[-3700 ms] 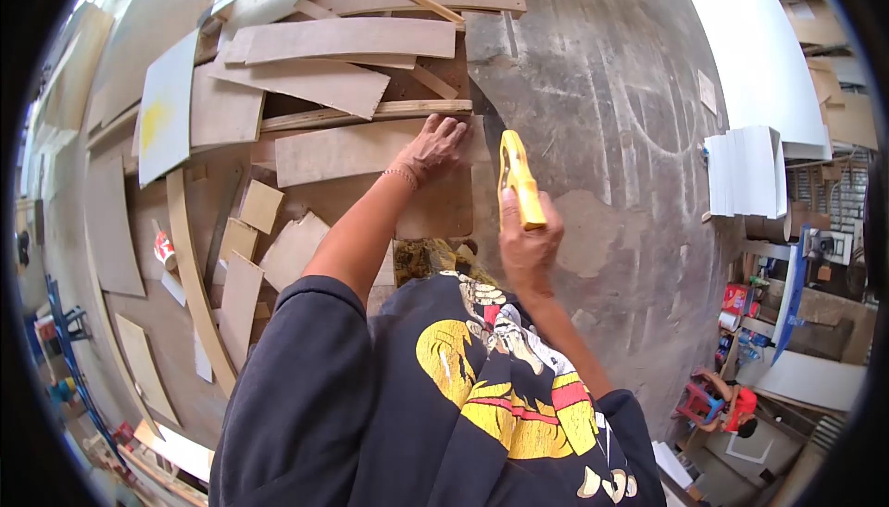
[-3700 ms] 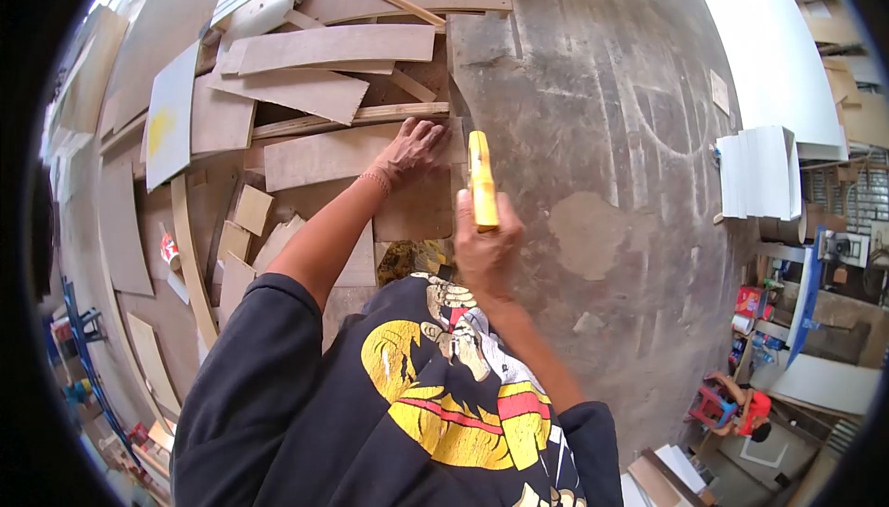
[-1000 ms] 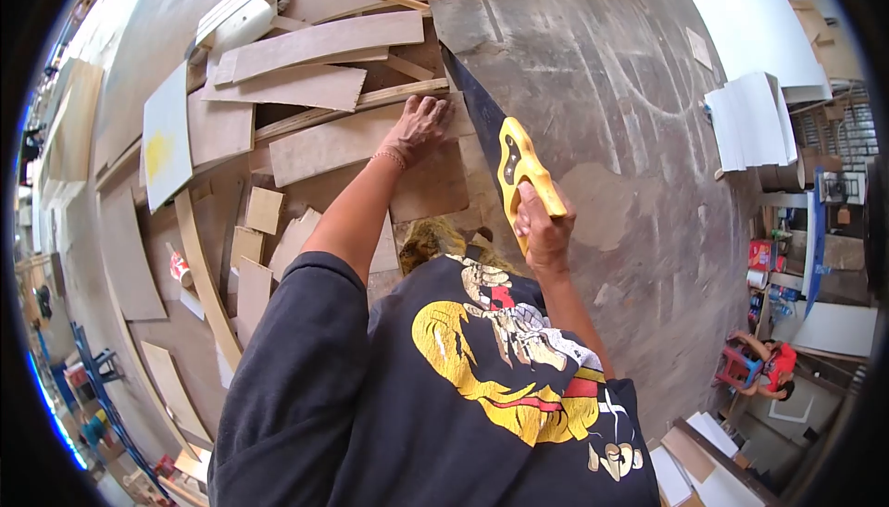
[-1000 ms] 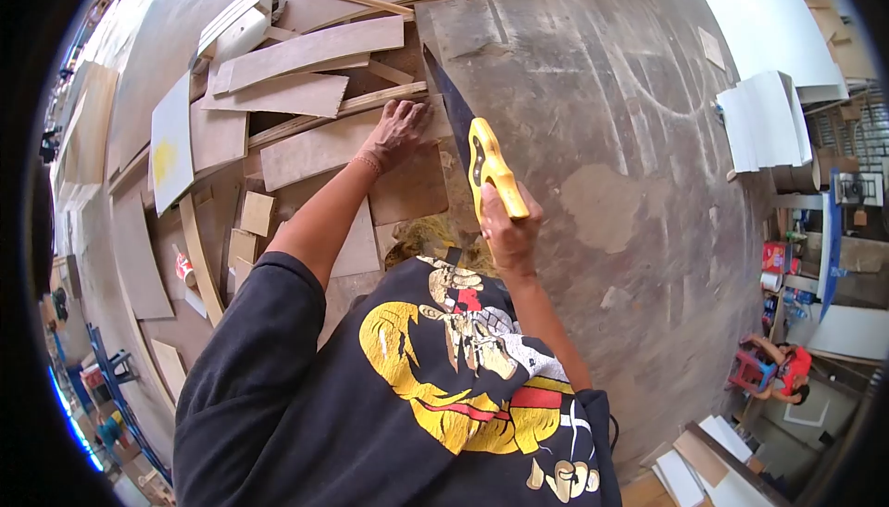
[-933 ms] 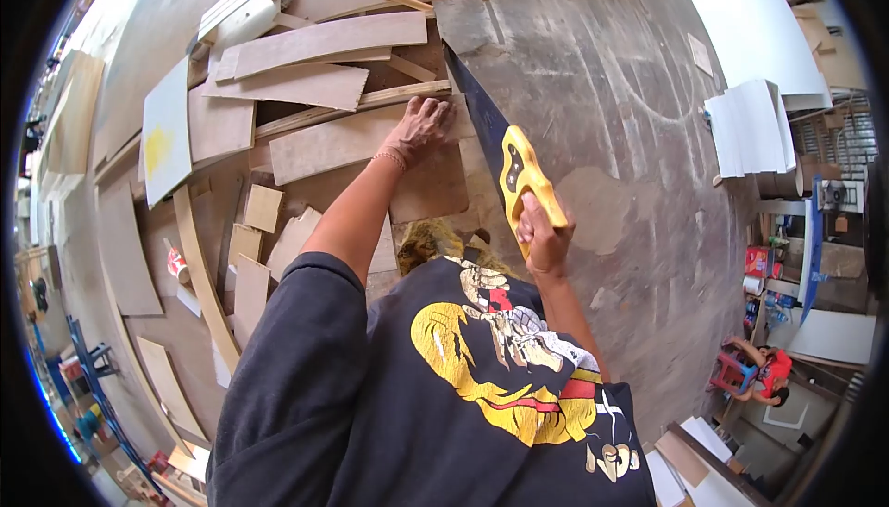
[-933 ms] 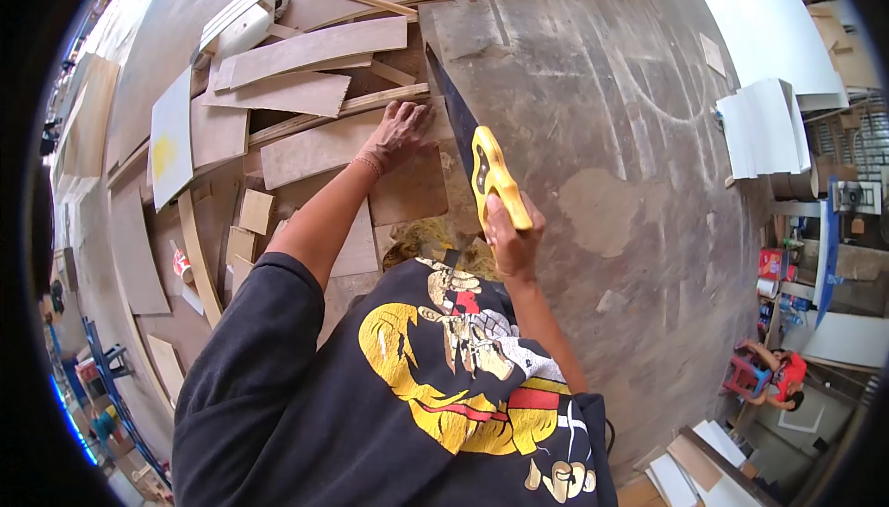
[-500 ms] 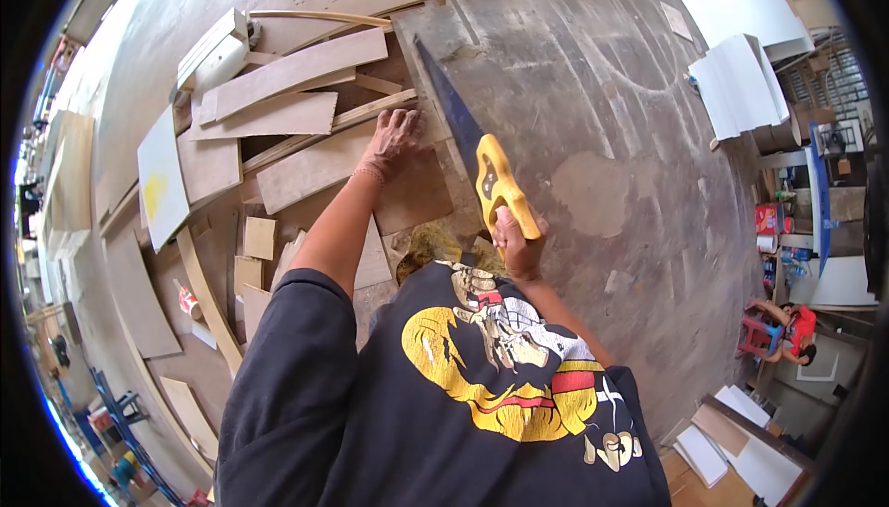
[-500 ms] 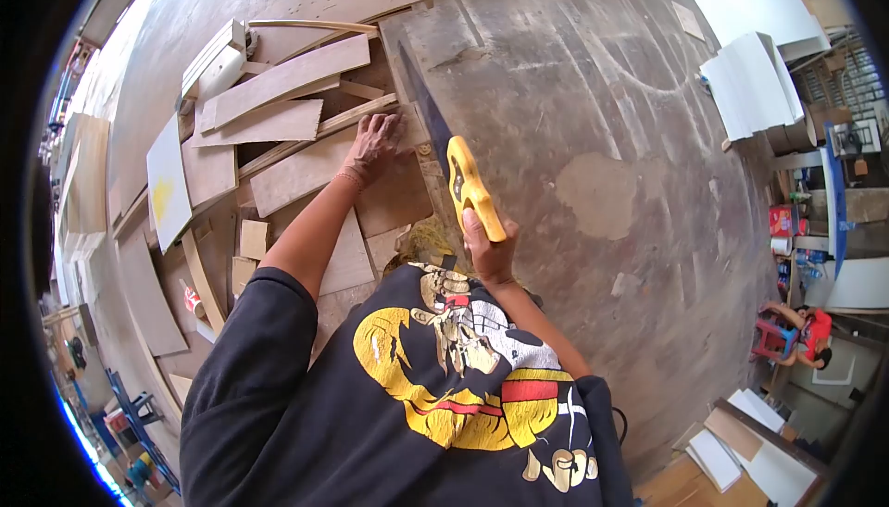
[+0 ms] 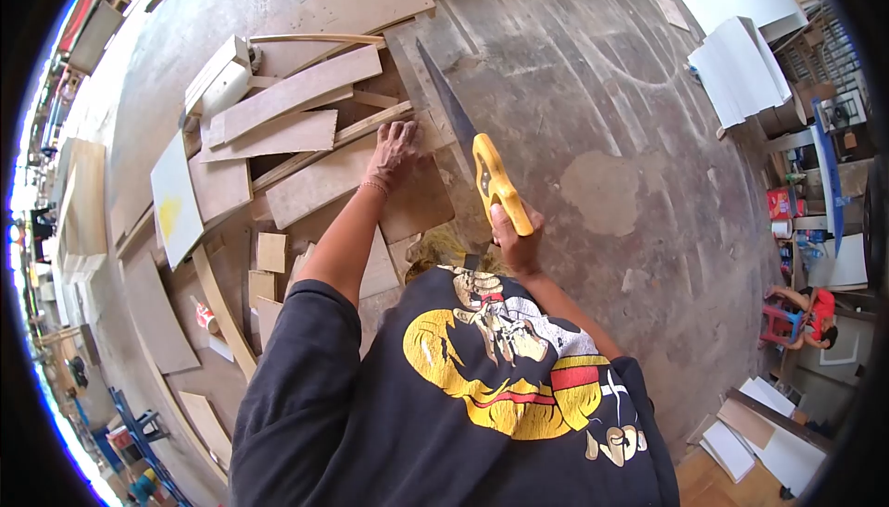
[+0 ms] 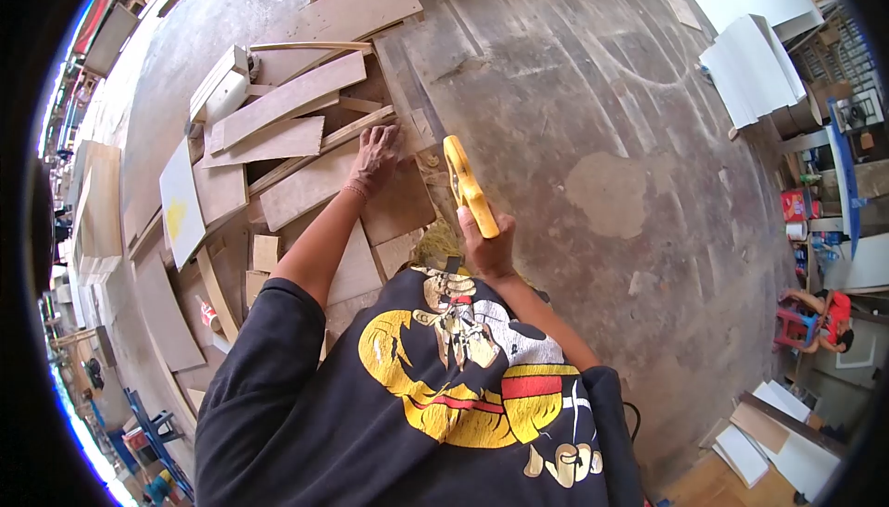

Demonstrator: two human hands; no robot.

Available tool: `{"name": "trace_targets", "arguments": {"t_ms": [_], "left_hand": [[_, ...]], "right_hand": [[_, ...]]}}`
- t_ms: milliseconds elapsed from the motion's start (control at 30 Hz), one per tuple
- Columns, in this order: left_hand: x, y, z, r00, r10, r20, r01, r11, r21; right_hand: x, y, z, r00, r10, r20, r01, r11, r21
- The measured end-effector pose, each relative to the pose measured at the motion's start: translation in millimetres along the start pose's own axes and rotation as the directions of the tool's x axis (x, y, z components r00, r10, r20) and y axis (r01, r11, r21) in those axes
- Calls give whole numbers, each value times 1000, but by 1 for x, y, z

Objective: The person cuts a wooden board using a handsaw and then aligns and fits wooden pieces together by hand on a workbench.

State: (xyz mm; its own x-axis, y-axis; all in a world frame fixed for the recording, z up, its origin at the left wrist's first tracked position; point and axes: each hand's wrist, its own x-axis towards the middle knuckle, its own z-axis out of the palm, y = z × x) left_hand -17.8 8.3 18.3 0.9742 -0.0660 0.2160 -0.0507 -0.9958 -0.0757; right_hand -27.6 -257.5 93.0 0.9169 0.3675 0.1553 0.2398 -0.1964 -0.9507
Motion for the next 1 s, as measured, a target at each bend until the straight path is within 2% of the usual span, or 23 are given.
{"name": "trace_targets", "arguments": {"t_ms": [67, 200, 267, 400, 467, 500, 533, 633, 667, 767, 867, 933, 1000], "left_hand": [[2, 0, -1, 1000, -19, 10, 19, 999, -35], [3, 1, -3, 1000, -3, 5, 3, 999, -45], [4, 3, -8, 999, -40, 9, 40, 996, -78], [4, -3, 1, 994, 2, -105, -15, 993, -121], [2, -2, 3, 988, -98, -119, 72, 975, -210], [-1, -7, 13, 983, -85, -163, 51, 979, -198], [-1, -7, 7, 986, -58, -156, 28, 982, -186], [-11, -3, -9, 972, -215, -94, 198, 967, -162], [-12, -4, -12, 973, -210, -100, 194, 969, -155], [-8, -7, -18, 957, -279, 82, 290, 940, -180], [-5, -10, -14, 945, -309, 103, 323, 931, -169], [-5, -11, -11, 942, -305, 143, 328, 926, -189], [-4, -13, -7, 934, -315, 171, 348, 912, -216]], "right_hand": [[2, 2, -1, 987, 158, 28, -160, 975, 152], [2, 6, 4, 996, 84, 30, -88, 985, 149], [2, 0, 3, 999, 11, 37, -14, 997, 76], [4, 7, -2, 1000, 27, -16, -25, 995, 102], [7, 9, -7, 998, 41, -43, -37, 995, 96], [8, 9, -9, 996, 74, -52, -69, 993, 98], [8, 10, -11, 994, 83, -73, -74, 991, 115], [12, 15, -16, 988, 127, -83, -112, 981, 161], [13, 16, -17, 989, 121, -87, -105, 980, 168], [17, 17, -17, 991, 83, -101, -68, 986, 149], [20, 15, -16, 993, 24, -113, -12, 994, 107], [19, 9, -19, 991, 121, -63, -106, 973, 206], [22, 8, -18, 990, 132, -47, -120, 972, 199]]}}
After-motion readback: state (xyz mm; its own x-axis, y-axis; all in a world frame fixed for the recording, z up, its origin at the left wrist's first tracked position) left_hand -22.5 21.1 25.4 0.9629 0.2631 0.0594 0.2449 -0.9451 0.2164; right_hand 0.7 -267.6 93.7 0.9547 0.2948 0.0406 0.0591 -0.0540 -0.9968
